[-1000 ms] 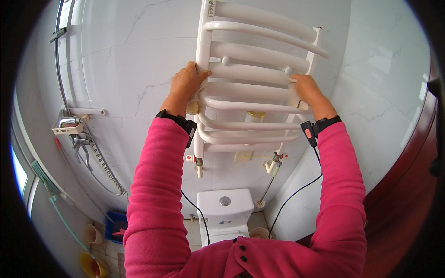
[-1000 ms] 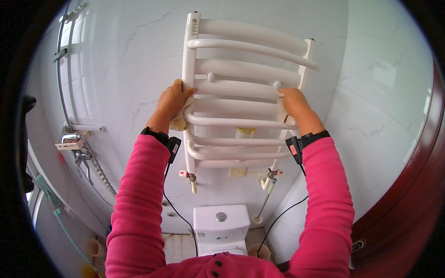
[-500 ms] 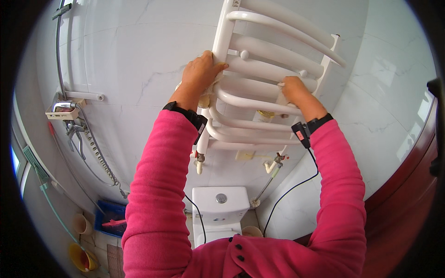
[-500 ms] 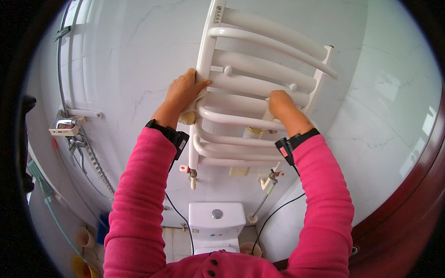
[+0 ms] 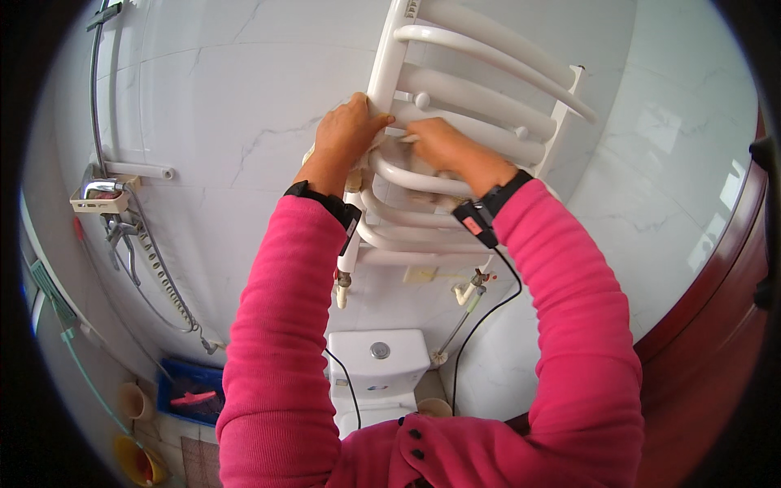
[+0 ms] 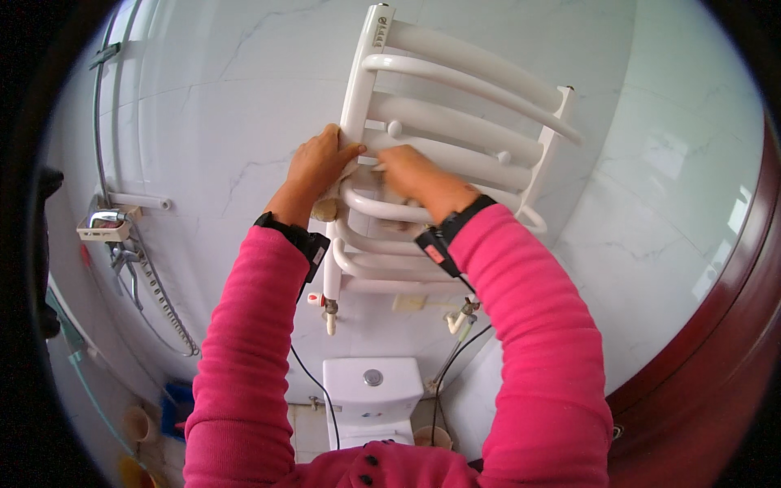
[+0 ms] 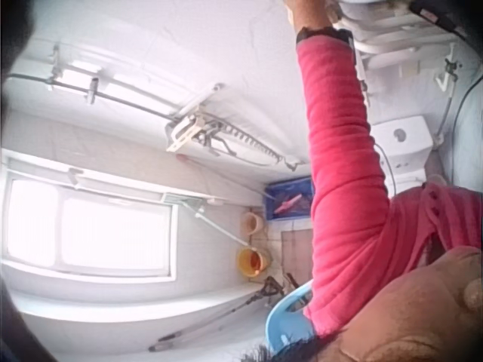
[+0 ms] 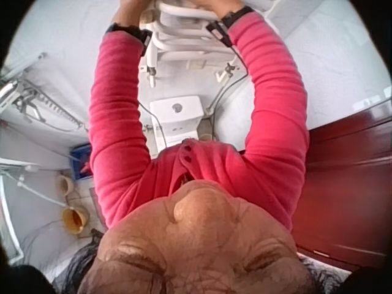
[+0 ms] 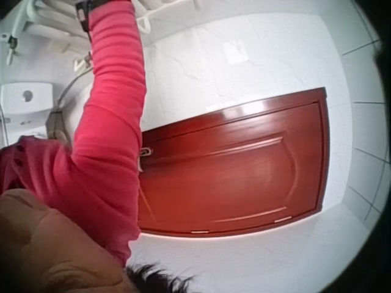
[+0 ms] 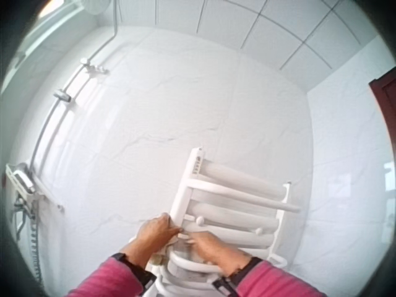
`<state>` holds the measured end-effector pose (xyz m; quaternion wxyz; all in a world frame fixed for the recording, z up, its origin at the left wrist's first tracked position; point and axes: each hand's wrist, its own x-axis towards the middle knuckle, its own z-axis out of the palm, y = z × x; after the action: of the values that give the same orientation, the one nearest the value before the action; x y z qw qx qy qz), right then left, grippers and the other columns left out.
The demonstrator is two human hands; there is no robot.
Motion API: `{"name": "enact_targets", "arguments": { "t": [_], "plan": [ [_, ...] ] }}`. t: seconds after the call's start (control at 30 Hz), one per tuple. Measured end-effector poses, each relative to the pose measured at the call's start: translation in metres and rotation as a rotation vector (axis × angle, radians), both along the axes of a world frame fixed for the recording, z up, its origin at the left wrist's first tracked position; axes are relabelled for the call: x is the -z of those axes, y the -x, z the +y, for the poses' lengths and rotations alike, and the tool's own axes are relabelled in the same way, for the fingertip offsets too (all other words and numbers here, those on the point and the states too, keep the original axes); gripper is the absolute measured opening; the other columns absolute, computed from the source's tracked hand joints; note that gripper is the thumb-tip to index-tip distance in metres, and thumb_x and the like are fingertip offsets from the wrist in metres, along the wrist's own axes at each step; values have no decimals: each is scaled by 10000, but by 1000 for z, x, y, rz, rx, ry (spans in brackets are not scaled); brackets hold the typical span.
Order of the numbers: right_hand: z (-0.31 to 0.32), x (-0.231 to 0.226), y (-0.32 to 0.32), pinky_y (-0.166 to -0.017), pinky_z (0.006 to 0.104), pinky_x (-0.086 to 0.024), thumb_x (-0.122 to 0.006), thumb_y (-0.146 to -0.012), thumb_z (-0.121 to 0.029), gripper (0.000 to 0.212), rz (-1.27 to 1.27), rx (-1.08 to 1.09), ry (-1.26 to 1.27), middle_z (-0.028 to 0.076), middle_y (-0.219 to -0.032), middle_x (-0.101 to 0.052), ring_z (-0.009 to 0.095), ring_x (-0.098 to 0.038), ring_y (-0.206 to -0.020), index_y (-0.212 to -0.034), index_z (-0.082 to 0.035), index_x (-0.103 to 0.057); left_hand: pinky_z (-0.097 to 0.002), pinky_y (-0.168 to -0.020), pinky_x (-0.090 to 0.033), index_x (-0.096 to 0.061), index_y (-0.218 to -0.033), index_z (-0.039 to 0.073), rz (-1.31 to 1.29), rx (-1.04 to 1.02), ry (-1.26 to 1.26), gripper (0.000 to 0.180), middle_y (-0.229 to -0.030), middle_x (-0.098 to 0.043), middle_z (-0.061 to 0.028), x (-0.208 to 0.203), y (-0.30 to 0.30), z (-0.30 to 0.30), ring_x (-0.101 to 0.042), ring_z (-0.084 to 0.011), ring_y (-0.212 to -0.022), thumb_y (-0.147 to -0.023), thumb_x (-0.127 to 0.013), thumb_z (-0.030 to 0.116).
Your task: The person wipes the toilet tank and surrounding wall tiles with a cloth, then cleans a wall-mounted heated towel rack. The person uses a cloth to wipe surfaces in a bathroom setting.
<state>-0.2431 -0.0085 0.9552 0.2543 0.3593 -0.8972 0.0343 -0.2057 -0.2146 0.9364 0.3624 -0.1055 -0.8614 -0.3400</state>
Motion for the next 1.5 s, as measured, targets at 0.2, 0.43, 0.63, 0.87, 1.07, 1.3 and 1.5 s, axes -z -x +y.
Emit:
{"name": "enact_targets", "arguments": {
  "t": [0.2, 0.43, 0.63, 0.87, 1.07, 1.3, 1.5],
  "plan": [
    [176, -16, -37, -755, 441, -523, -608, -822, -105, 151, 144, 383, 244, 255, -859, -674, 383, -674, -824, -910, -20, -699, -482, -829, -505, -576, -987, 6, -3, -21, -17, 501, -964, -691, -229, -2, -3, 3, -657, -408, -931, -878, -658, 488],
    [311, 70, -206, -938, 305, -482, -505, -1003, -131, 323, 77, 167, 1302, 61, -1184, -628, 179, -617, -1040, -1305, -25, -551, -484, -867, -509, -590, -1051, 20, -66, -79, 28, 511, -1018, -699, -223, -4, -1, 10, -654, -409, -1005, -880, -645, 498],
    [360, 274, -274, -883, 345, -502, -503, -1019, -182, 292, -65, 300, 2019, 83, -1167, -585, 193, -581, -1053, -1254, -10, -526, -481, -895, -497, -593, -1084, 12, -111, -218, 144, 522, -1056, -697, -224, -10, -3, 18, -645, -403, -1040, -906, -608, 502],
    [359, 355, -262, -1010, 371, -462, -526, -1005, -119, 307, -298, -101, 2238, 83, -1210, -583, 215, -572, -1119, -1296, -24, -511, -477, -920, -485, -594, -1126, 13, -136, -295, 229, 552, -1079, -697, -215, -14, -3, 22, -642, -393, -1062, -922, -570, 526],
    [328, 347, -226, -1032, 390, -463, -571, -989, -107, 341, -328, -243, 2346, 83, -1241, -581, 232, -570, -1158, -1313, -29, -501, -473, -915, -482, -587, -1138, 23, -122, -294, 197, 568, -1088, -695, -213, -9, -1, 21, -639, -402, -1063, -936, -541, 552],
    [291, 325, -204, -1038, 397, -458, -583, -966, -83, 420, -443, -378, 2325, 64, -1253, -570, 218, -555, -1162, -1366, -59, -457, -485, -911, -480, -589, -1122, 20, -115, -306, 226, 583, -1073, -692, -229, -7, 2, 18, -633, -424, -1055, -936, -524, 569],
    [286, 293, -198, -1012, 368, -466, -610, -927, -65, 441, -474, -244, 2266, 59, -1240, -574, 202, -558, -1147, -1351, -41, -491, -497, -900, -480, -596, -1112, 20, -113, -273, 183, 592, -1075, -687, -244, -6, 5, 19, -626, -438, -1060, -927, -532, 578]
  ]
}}
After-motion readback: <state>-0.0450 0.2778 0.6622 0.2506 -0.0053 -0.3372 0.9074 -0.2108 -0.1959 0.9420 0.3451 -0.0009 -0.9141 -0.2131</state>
